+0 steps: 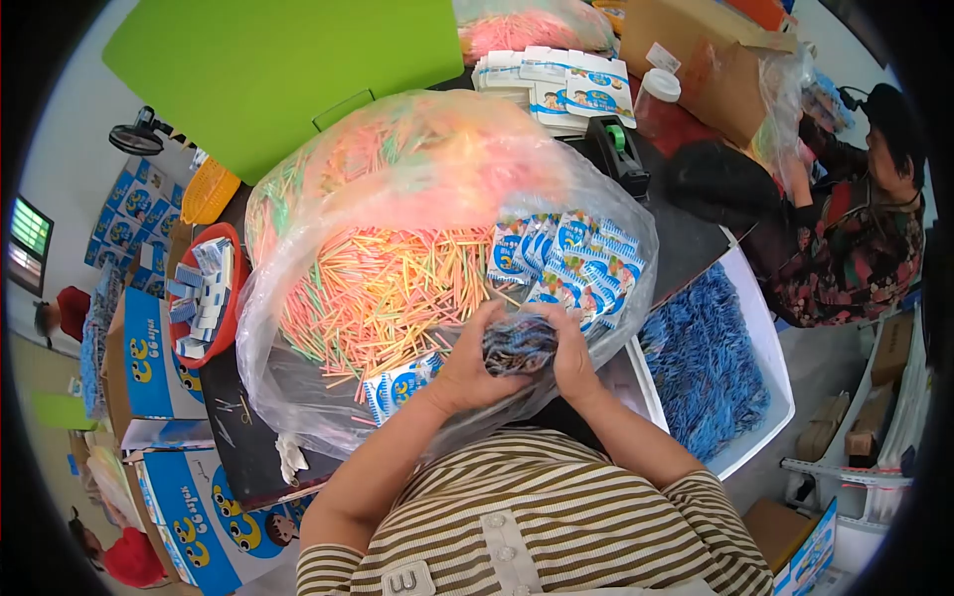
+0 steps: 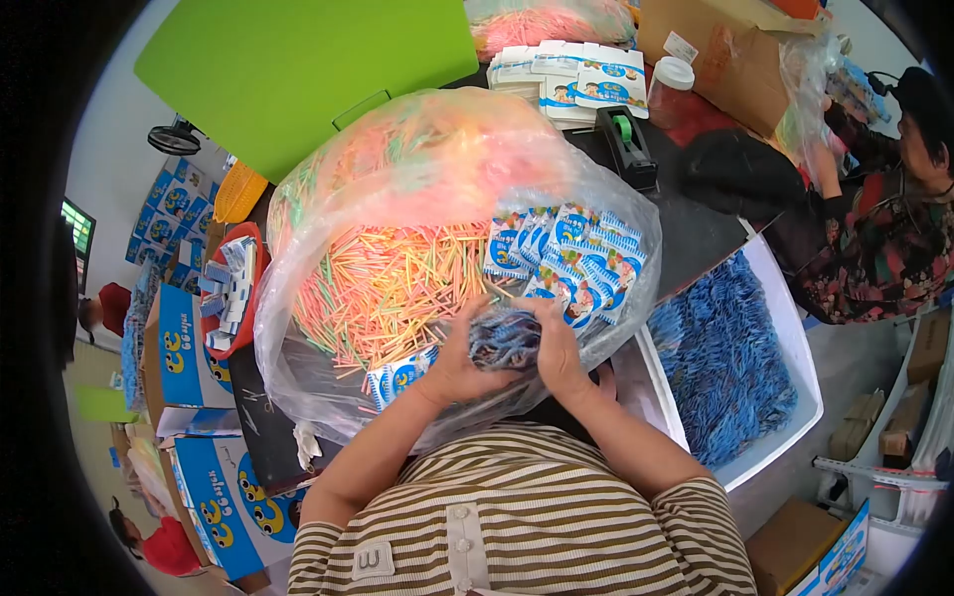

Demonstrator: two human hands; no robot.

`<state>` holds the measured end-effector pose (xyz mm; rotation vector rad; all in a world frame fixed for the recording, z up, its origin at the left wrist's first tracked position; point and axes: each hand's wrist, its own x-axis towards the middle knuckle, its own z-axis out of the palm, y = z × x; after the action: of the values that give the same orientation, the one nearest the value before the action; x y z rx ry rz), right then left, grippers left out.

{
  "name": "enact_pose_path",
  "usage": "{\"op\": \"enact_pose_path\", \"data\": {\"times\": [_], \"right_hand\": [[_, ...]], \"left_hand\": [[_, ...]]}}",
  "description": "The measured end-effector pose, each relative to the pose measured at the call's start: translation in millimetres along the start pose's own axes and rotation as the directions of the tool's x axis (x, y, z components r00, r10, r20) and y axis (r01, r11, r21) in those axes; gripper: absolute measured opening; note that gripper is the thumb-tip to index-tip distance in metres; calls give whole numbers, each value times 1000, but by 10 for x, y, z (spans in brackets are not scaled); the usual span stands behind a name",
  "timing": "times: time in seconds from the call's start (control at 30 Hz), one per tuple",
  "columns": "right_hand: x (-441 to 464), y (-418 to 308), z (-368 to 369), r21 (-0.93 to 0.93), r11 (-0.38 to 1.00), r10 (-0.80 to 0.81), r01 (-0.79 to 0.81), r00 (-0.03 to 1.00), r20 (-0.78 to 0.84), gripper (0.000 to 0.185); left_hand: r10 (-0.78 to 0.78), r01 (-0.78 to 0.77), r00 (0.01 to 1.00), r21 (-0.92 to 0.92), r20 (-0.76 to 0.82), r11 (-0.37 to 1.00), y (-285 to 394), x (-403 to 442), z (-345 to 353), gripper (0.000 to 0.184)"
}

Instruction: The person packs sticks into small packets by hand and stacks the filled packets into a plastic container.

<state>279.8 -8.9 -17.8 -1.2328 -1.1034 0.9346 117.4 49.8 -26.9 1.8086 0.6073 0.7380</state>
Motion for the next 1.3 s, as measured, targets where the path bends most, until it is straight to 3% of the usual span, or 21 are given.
{"op": "enact_pose_path", "data": {"times": [0.07,0.13,0.2,0.27,0.4,0.47,0.5,0.63,0.7,0.83,0.9,0.97,1.07,1.1,1.17,1.2,1.3], "right_hand": [[34,213,-56,104,994,-15,11,999,38,60],[-65,129,-44,334,942,18,-25,1000,23,61],[-102,123,-122,383,923,-25,21,1000,3,51],[-196,78,-217,-13,997,-72,71,989,-130,28],[-247,2,-204,-89,985,-156,148,984,-83,14],[-210,-47,-189,-225,957,-168,185,981,93,12],[-196,-146,-129,-213,938,-253,274,960,124,9],[-148,-33,-90,-182,964,-184,195,980,76,12],[-108,-24,-89,-331,821,-460,466,882,99,14],[-137,-156,-69,-402,789,-446,466,883,146,18],[-114,-179,-68,-189,963,-230,191,951,-208,17],[-76,-78,-70,-132,979,-180,153,959,-221,16],[-87,-15,-95,-239,937,-233,254,966,114,16],[-71,-53,-70,-239,936,-235,258,964,120,16],[-69,-100,12,-237,881,-410,411,910,53,11],[-84,-87,18,-242,881,-407,406,912,49,11],[-77,-40,-28,-245,917,-254,315,935,248,19]], "left_hand": [[-68,68,998,-89,8,994,-1,3,-15,96],[-184,183,983,-21,-17,983,-61,-50,-21,96],[-155,156,988,59,-24,986,-59,-44,-32,98],[-110,108,994,-63,-21,992,-38,-35,-23,99],[-123,123,992,-52,-1,991,-114,-96,-10,98],[-112,112,994,-51,7,992,-56,-79,-19,97],[-108,108,994,-52,4,993,-16,-66,-18,97],[-92,88,996,-181,-14,980,31,-88,-8,97],[-110,103,994,-202,-23,974,23,-72,-11,97],[-163,159,987,-202,-1,966,-13,-78,-6,96],[-181,175,983,-217,-9,960,-49,-77,-11,96],[-113,111,993,-115,-15,987,-60,-89,-16,96],[-175,167,985,-278,-4,946,25,-87,-19,96],[-164,153,986,-322,-7,934,43,-75,-21,95],[-167,158,986,-276,-10,948,-9,-104,-33,94],[-168,163,986,-229,-4,960,-9,-113,-32,92],[-109,106,994,-208,-5,972,34,-82,-25,88]]}}
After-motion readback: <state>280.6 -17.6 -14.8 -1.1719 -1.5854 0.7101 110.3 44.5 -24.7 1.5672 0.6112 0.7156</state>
